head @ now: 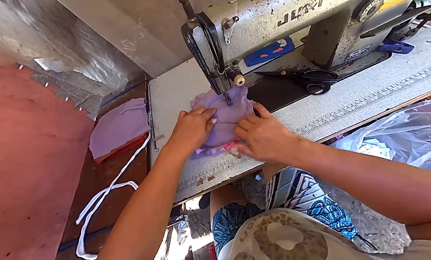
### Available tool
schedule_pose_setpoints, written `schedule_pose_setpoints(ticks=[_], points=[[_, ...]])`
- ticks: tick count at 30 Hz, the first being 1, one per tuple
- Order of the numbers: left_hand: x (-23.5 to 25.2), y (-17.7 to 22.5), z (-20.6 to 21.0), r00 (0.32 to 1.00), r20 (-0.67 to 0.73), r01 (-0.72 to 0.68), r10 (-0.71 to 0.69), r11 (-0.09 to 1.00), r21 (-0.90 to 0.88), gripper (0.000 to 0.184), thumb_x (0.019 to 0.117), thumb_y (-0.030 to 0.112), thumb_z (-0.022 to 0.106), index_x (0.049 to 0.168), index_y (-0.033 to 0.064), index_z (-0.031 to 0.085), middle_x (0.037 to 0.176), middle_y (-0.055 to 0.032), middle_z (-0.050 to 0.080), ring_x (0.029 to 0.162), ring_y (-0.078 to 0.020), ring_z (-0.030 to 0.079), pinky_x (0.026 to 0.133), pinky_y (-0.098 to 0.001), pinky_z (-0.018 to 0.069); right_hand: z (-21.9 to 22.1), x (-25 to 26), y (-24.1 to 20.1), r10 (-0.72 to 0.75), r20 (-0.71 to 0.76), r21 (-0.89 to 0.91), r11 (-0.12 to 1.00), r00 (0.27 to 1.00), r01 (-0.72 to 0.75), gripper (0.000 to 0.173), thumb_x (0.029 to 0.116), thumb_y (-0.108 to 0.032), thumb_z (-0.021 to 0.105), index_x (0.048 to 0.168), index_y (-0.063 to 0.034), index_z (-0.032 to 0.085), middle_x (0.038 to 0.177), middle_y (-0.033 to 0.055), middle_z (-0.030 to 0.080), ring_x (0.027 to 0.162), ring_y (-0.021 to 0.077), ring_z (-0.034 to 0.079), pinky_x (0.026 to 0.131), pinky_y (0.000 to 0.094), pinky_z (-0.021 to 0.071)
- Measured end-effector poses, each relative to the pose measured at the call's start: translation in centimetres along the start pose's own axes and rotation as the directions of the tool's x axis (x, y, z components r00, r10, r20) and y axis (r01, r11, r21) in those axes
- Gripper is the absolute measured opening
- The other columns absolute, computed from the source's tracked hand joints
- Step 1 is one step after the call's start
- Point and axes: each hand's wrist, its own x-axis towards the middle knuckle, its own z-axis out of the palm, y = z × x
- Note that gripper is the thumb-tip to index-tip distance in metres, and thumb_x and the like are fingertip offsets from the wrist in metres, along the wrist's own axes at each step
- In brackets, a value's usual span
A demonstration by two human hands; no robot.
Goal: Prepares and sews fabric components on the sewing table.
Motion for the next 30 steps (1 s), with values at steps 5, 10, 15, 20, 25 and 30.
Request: schedule_pose_setpoints(ticks=[5,10,15,20,25,30], points=[[-0.4,1.4,1.4,0.995,-0.097,0.041,-0.033,0.996,0.084,0.048,0.1051,0.041,0.050,0.129,0.0038,0.068,0.118,-0.0183,0.069,0.113,-0.0376,0.063,0.095,-0.0588,0.0451,-0.1,0.4,3.5,0.052,0.010,-0.064,0.997,0.999,-0.052,0.050,0.1063,-0.046,0.044,0.104,-0.0044,0.071,0.099,0.0159,0.072,0.104,0.0389,0.070,0.111,0.0746,0.0314],[-0.2,0.1,3.9,0.984,0.006,0.177,-0.177,0.984,-0.038,0.071,0.1082,0.053,0.027,0.160,0.0045,0.034,0.167,-0.0169,0.031,0.155,-0.0406,0.023,0.121,-0.0675,0.0167,0.2,1.2,5.2,0.096,0.098,-0.075,0.993,0.991,-0.089,0.044,0.1063,-0.042,0.047,0.123,-0.0051,0.065,0.124,0.0239,0.067,0.124,0.0477,0.061,0.109,0.0792,0.0286],[1.8,-2.4,3.9,0.980,0.091,0.185,-0.176,0.979,-0.091,0.076,0.1074,0.057,0.024,0.163,0.0053,0.025,0.170,-0.0172,0.022,0.157,-0.0425,0.015,0.120,-0.0688,0.0132,0.7,0.8,5.3,0.150,0.106,-0.107,0.984,0.983,-0.139,0.054,0.1051,-0.046,0.047,0.138,-0.0057,0.061,0.151,0.0239,0.051,0.145,0.0474,0.041,0.113,0.0751,0.0271],[3.4,-3.9,3.4,0.971,0.134,0.215,-0.200,0.970,-0.111,0.072,0.1091,0.054,0.022,0.164,0.0077,0.021,0.171,-0.0143,0.019,0.158,-0.0406,0.012,0.122,-0.0671,0.0103,0.8,0.7,5.4,0.181,0.123,-0.130,0.978,0.976,-0.165,0.063,0.1048,-0.050,0.042,0.147,-0.0042,0.054,0.163,0.0193,0.037,0.152,0.0416,0.033,0.116,0.0714,0.0244],[4.9,-4.8,3.1,0.961,0.157,0.249,-0.228,0.960,-0.125,0.072,0.1092,0.054,0.024,0.165,0.0080,0.020,0.171,-0.0140,0.017,0.158,-0.0406,0.010,0.123,-0.0669,0.0090,0.9,0.6,5.5,0.171,0.083,-0.119,0.980,0.982,-0.161,0.063,0.1046,-0.050,0.039,0.144,-0.0042,0.057,0.159,0.0190,0.045,0.151,0.0395,0.036,0.118,0.0677,0.0236],[5.9,-5.6,3.1,0.944,0.179,0.299,-0.277,0.947,-0.114,0.072,0.1091,0.056,0.023,0.165,0.0103,0.020,0.172,-0.0123,0.015,0.158,-0.0395,0.009,0.123,-0.0665,0.0088,1.2,0.6,5.6,0.098,-0.009,-0.146,0.984,0.995,-0.098,0.056,0.1038,-0.045,0.039,0.134,-0.0054,0.066,0.151,0.0202,0.053,0.146,0.0412,0.043,0.116,0.0686,0.0270]])
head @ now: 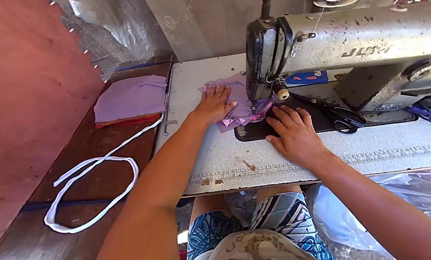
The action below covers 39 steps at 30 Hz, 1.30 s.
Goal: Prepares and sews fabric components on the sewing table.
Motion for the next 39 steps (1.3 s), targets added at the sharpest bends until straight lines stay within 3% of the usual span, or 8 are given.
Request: schedule_pose_setpoints(ticks=[4,10,15,20,25,32,36,39], points=[[0.7,-0.4,0.1,0.999,-0.031,0.033,-0.034,0.999,-0.037,0.074,0.1084,0.057,0.026,0.165,0.0101,0.021,0.172,-0.0129,0.017,0.158,-0.0406,0.010,0.122,-0.0683,0.0082,-0.2,0.5,-0.9,-0.129,-0.066,-0.044,0.991,0.989,0.127,0.043,0.1023,-0.034,0.049,0.127,-0.0052,0.069,0.141,0.0208,0.060,0.139,0.0426,0.050,0.113,0.0671,0.0331],[-0.9,-1.7,-1.3,0.994,-0.106,0.001,-0.007,0.999,-0.051,0.070,0.1095,0.052,0.032,0.161,0.0041,0.030,0.168,-0.0189,0.027,0.157,-0.0390,0.019,0.123,-0.0675,0.0080,-0.9,3.3,-6.3,-0.371,0.063,0.088,0.927,0.927,0.365,0.038,0.1007,-0.032,0.056,0.128,-0.0093,0.069,0.135,0.0183,0.064,0.134,0.0400,0.054,0.113,0.0611,0.0382],[-6.6,-10.6,-5.1,0.941,-0.330,0.036,-0.078,0.991,-0.132,0.049,0.1067,0.031,0.052,0.146,0.0009,0.055,0.152,-0.0261,0.048,0.145,-0.0425,0.041,0.119,-0.0629,0.0285,-0.9,10.0,-11.5,-0.460,0.093,0.187,0.879,0.883,0.438,0.036,0.1008,-0.035,0.060,0.126,-0.0097,0.069,0.125,0.0188,0.066,0.127,0.0401,0.057,0.107,0.0591,0.0424],[-13.2,-18.8,-6.6,0.851,-0.429,0.240,-0.304,0.951,-0.197,0.029,0.1063,0.014,0.051,0.123,-0.0018,0.069,0.131,-0.0261,0.064,0.130,-0.0438,0.055,0.112,-0.0611,0.0392,1.3,19.6,-15.0,-0.372,0.116,0.339,0.886,0.921,0.315,0.034,0.1014,-0.027,0.062,0.126,-0.0047,0.068,0.122,0.0221,0.065,0.121,0.0431,0.058,0.096,0.0589,0.0470],[-13.3,-21.6,-5.8,0.859,-0.440,0.216,-0.261,0.965,-0.152,0.030,0.1064,0.015,0.050,0.127,0.0136,0.072,0.142,-0.0195,0.059,0.137,-0.0440,0.048,0.109,-0.0674,0.0348,5.0,27.2,-17.6,-0.254,0.225,0.482,0.868,0.941,0.119,0.034,0.1067,-0.022,0.053,0.134,-0.0062,0.065,0.130,0.0206,0.061,0.127,0.0406,0.053,0.100,0.0573,0.0454],[-7.3,-22.2,-8.0,0.886,-0.231,0.399,-0.403,0.915,-0.066,0.041,0.1103,0.042,0.040,0.145,0.0327,0.060,0.165,-0.0208,0.030,0.149,-0.0491,0.029,0.109,-0.0750,0.0247,8.9,28.4,-17.8,-0.219,0.211,0.504,0.859,0.953,0.086,0.036,0.1039,-0.019,0.057,0.138,-0.0078,0.063,0.131,0.0208,0.061,0.126,0.0414,0.054,0.097,0.0593,0.0461],[-5.3,-23.2,-8.1,0.821,-0.224,0.531,-0.525,0.847,-0.038,0.054,0.1085,0.047,0.042,0.154,0.0196,0.049,0.166,-0.0258,0.025,0.146,-0.0540,0.030,0.108,-0.0774,0.0257,9.2,28.3,-17.2,-0.201,0.216,0.486,0.871,0.955,0.074,0.040,0.1029,-0.023,0.059,0.140,-0.0091,0.061,0.133,0.0203,0.061,0.126,0.0407,0.055,0.097,0.0586,0.0462],[-5.4,-23.2,-7.8,0.851,-0.348,0.394,-0.392,0.917,-0.069,0.043,0.1062,0.033,0.053,0.143,0.0118,0.060,0.158,-0.0236,0.040,0.142,-0.0491,0.039,0.109,-0.0718,0.0312,8.9,28.3,-17.1,-0.225,0.198,0.512,0.854,0.954,0.095,0.042,0.0960,-0.028,0.067,0.134,-0.0105,0.064,0.126,0.0187,0.061,0.122,0.0392,0.055,0.093,0.0575,0.0461]])
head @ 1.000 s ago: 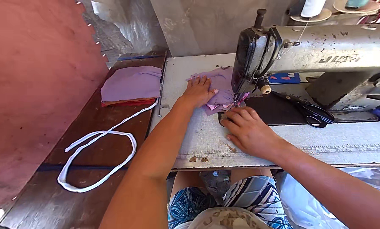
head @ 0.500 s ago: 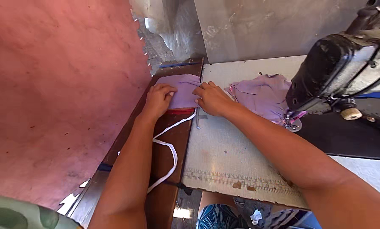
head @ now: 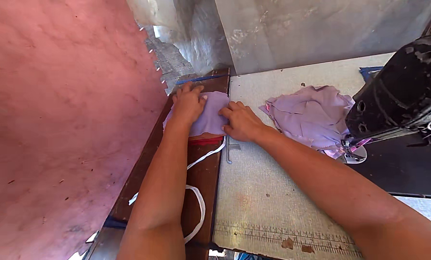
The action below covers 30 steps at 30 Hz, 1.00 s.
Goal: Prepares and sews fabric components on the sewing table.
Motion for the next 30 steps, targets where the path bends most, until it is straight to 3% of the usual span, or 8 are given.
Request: schedule_pose_setpoints(ticks=[4,7,10,12,14,17,21,30], points=[[-2.7,0.2,-1.1,0.974,-0.065,-0.226,0.218,0.958,-0.175,0.023,0.1023,0.017,0.061,0.118,0.0062,0.074,0.125,-0.0207,0.063,0.120,-0.0382,0.058,0.104,-0.0566,0.0450,0.2,0.2,-0.2,-0.105,0.023,0.006,0.994,0.994,0.105,0.047,0.0891,-0.036,0.076,0.127,-0.0106,0.064,0.117,0.0172,0.058,0.115,0.0385,0.054,0.086,0.0556,0.0445],[-5.1,-0.8,-1.6,0.965,0.020,-0.238,0.260,0.912,-0.335,0.017,0.1017,0.011,0.060,0.108,0.0041,0.073,0.113,-0.0139,0.068,0.107,-0.0243,0.065,0.096,-0.0454,0.0522,0.7,0.6,-0.4,-0.116,-0.007,0.021,0.993,0.993,0.116,0.026,0.0962,-0.024,0.070,0.113,-0.0037,0.068,0.110,0.0194,0.061,0.113,0.0399,0.057,0.086,0.0560,0.0467],[-6.3,-2.4,-0.8,0.962,0.021,-0.232,0.273,0.854,-0.465,0.019,0.1009,0.014,0.059,0.108,0.0054,0.074,0.123,-0.0115,0.066,0.121,-0.0213,0.059,0.104,-0.0433,0.0468,0.6,1.0,-0.5,-0.135,-0.049,0.004,0.991,0.990,0.135,0.018,0.1004,-0.018,0.064,0.105,-0.0016,0.069,0.103,0.0184,0.063,0.109,0.0386,0.060,0.084,0.0549,0.0473],[-6.5,-2.5,-0.8,0.956,0.056,-0.225,0.286,0.845,-0.485,0.021,0.0968,0.022,0.066,0.110,0.0075,0.075,0.130,-0.0118,0.063,0.129,-0.0257,0.053,0.109,-0.0488,0.0416,0.3,1.1,-0.4,-0.141,-0.087,0.043,0.989,0.986,0.145,0.016,0.1002,-0.016,0.064,0.102,-0.0011,0.069,0.100,0.0177,0.062,0.105,0.0377,0.060,0.083,0.0544,0.0471],[-6.6,-2.2,-1.1,0.950,0.096,-0.223,0.297,0.862,-0.456,0.030,0.0890,0.032,0.075,0.111,0.0107,0.075,0.135,-0.0114,0.059,0.132,-0.0298,0.049,0.110,-0.0530,0.0385,0.0,1.1,-0.4,-0.135,-0.129,0.099,0.984,0.982,0.148,0.016,0.1003,-0.015,0.062,0.099,-0.0005,0.070,0.097,0.0176,0.062,0.103,0.0374,0.061,0.083,0.0544,0.0474],[-6.7,-1.9,-1.4,0.947,0.123,-0.222,0.298,0.878,-0.424,0.031,0.0853,0.027,0.082,0.110,0.0095,0.074,0.137,-0.0127,0.058,0.133,-0.0325,0.048,0.110,-0.0548,0.0378,-0.2,1.1,-0.5,-0.128,-0.146,0.131,0.980,0.981,0.148,0.017,0.1018,-0.015,0.060,0.099,-0.0005,0.069,0.096,0.0171,0.061,0.101,0.0366,0.060,0.082,0.0534,0.0469],[-6.5,-2.1,-1.6,0.947,0.100,-0.237,0.306,0.873,-0.426,0.016,0.0938,0.018,0.072,0.102,0.0040,0.075,0.135,-0.0124,0.062,0.132,-0.0277,0.053,0.111,-0.0504,0.0409,-0.1,1.3,-0.6,-0.122,-0.172,0.130,0.981,0.978,0.145,0.019,0.1034,-0.016,0.058,0.099,-0.0003,0.068,0.097,0.0166,0.060,0.101,0.0358,0.060,0.083,0.0517,0.0476],[-6.5,-2.3,-1.7,0.936,0.097,-0.277,0.338,0.879,-0.389,0.024,0.1019,0.019,0.060,0.093,0.0034,0.075,0.137,-0.0079,0.064,0.135,-0.0218,0.053,0.114,-0.0476,0.0383,0.1,1.4,-0.5,-0.135,-0.165,0.122,0.980,0.977,0.156,0.025,0.1053,-0.019,0.055,0.098,0.0005,0.069,0.094,0.0164,0.060,0.100,0.0351,0.059,0.082,0.0505,0.0463]])
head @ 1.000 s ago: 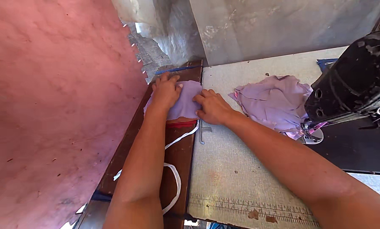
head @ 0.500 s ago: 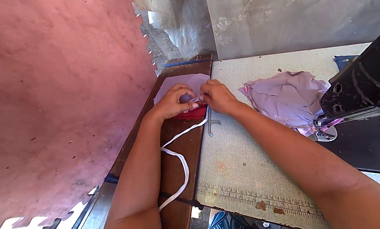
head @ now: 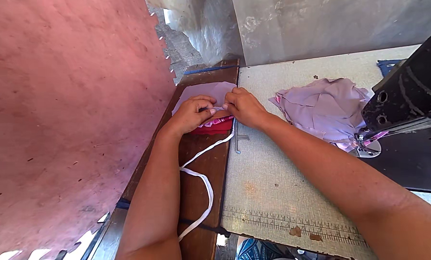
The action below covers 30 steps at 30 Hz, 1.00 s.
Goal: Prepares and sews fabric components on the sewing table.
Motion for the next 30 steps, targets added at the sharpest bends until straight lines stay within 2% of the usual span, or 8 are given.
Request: schedule_pose_setpoints(ticks=[7,10,12,18,21,24,27,30], points=[[0.1,0.6,0.0,0.999,0.029,0.021,-0.022,0.999,0.035,0.025,0.1016,0.018,0.060,0.090,0.0026,0.075,0.140,-0.0094,0.061,0.136,-0.0270,0.050,0.114,-0.0505,0.0363,0.0,0.0,0.0,0.009,0.017,-0.009,1.000,1.000,-0.009,0.029,0.1053,-0.023,0.054,0.094,-0.0011,0.069,0.092,0.0149,0.060,0.100,0.0342,0.059,0.082,0.0508,0.0445],[0.3,0.9,0.2,0.998,-0.017,0.057,-0.057,0.998,0.023,0.025,0.1036,0.015,0.057,0.090,0.0005,0.073,0.135,-0.0102,0.064,0.133,-0.0243,0.054,0.113,-0.0475,0.0384,0.4,-0.2,-0.4,0.001,-0.025,-0.040,0.999,1.000,-0.002,0.030,0.0990,-0.031,0.063,0.114,-0.0046,0.069,0.104,0.0153,0.062,0.106,0.0360,0.057,0.085,0.0531,0.0453],[0.4,1.2,0.3,0.996,-0.047,0.082,-0.082,0.997,0.011,0.025,0.1047,0.014,0.055,0.094,-0.0008,0.072,0.132,-0.0115,0.066,0.130,-0.0223,0.057,0.112,-0.0452,0.0412,0.8,-0.3,-0.9,0.013,-0.032,-0.064,0.998,0.999,-0.015,0.042,0.0927,-0.025,0.072,0.127,-0.0036,0.062,0.112,0.0184,0.062,0.111,0.0389,0.058,0.087,0.0552,0.0466],[0.5,1.6,0.3,0.992,-0.060,0.115,-0.115,0.993,-0.014,0.025,0.1062,0.013,0.053,0.098,-0.0027,0.071,0.128,-0.0144,0.066,0.126,-0.0236,0.058,0.110,-0.0442,0.0425,1.3,-0.4,-1.7,0.009,-0.038,-0.155,0.988,0.999,-0.015,0.076,0.0802,-0.023,0.083,0.147,-0.0071,0.050,0.128,0.0209,0.058,0.121,0.0425,0.053,0.091,0.0575,0.0446],[0.4,1.6,0.3,0.992,-0.059,0.114,-0.115,0.993,-0.014,0.026,0.1061,0.014,0.054,0.096,-0.0039,0.070,0.124,-0.0161,0.067,0.123,-0.0248,0.060,0.107,-0.0450,0.0439,1.7,0.0,-1.9,-0.030,-0.065,-0.158,0.987,0.997,0.019,0.071,0.0831,-0.028,0.081,0.144,-0.0062,0.052,0.127,0.0207,0.058,0.120,0.0416,0.054,0.090,0.0570,0.0436],[0.3,1.4,0.3,0.991,-0.076,0.104,-0.106,0.994,-0.019,0.026,0.1060,0.015,0.054,0.092,-0.0020,0.069,0.118,-0.0148,0.068,0.116,-0.0226,0.062,0.101,-0.0434,0.0466,2.0,0.3,-2.2,-0.051,-0.017,-0.207,0.977,0.999,0.046,0.068,0.0833,-0.020,0.078,0.144,-0.0052,0.052,0.131,0.0209,0.058,0.125,0.0414,0.053,0.094,0.0588,0.0426],[0.2,1.4,-0.1,0.992,-0.081,0.100,-0.101,0.995,-0.016,0.025,0.1054,0.014,0.055,0.092,-0.0012,0.069,0.110,-0.0134,0.069,0.106,-0.0204,0.064,0.095,-0.0419,0.0484,2.0,0.8,-3.0,-0.013,0.065,-0.208,0.978,0.998,0.027,0.077,0.0807,-0.019,0.079,0.149,-0.0041,0.046,0.141,0.0201,0.054,0.131,0.0403,0.049,0.098,0.0604,0.0399],[-0.1,1.0,-0.8,0.995,-0.065,0.077,-0.076,0.997,0.014,0.020,0.1032,0.013,0.059,0.095,0.0002,0.072,0.110,-0.0126,0.070,0.106,-0.0204,0.065,0.095,-0.0430,0.0493,2.5,1.1,-4.0,-0.007,0.053,-0.228,0.974,0.999,0.019,0.068,0.0819,-0.016,0.076,0.144,-0.0018,0.051,0.136,0.0188,0.057,0.130,0.0382,0.051,0.097,0.0586,0.0407]])
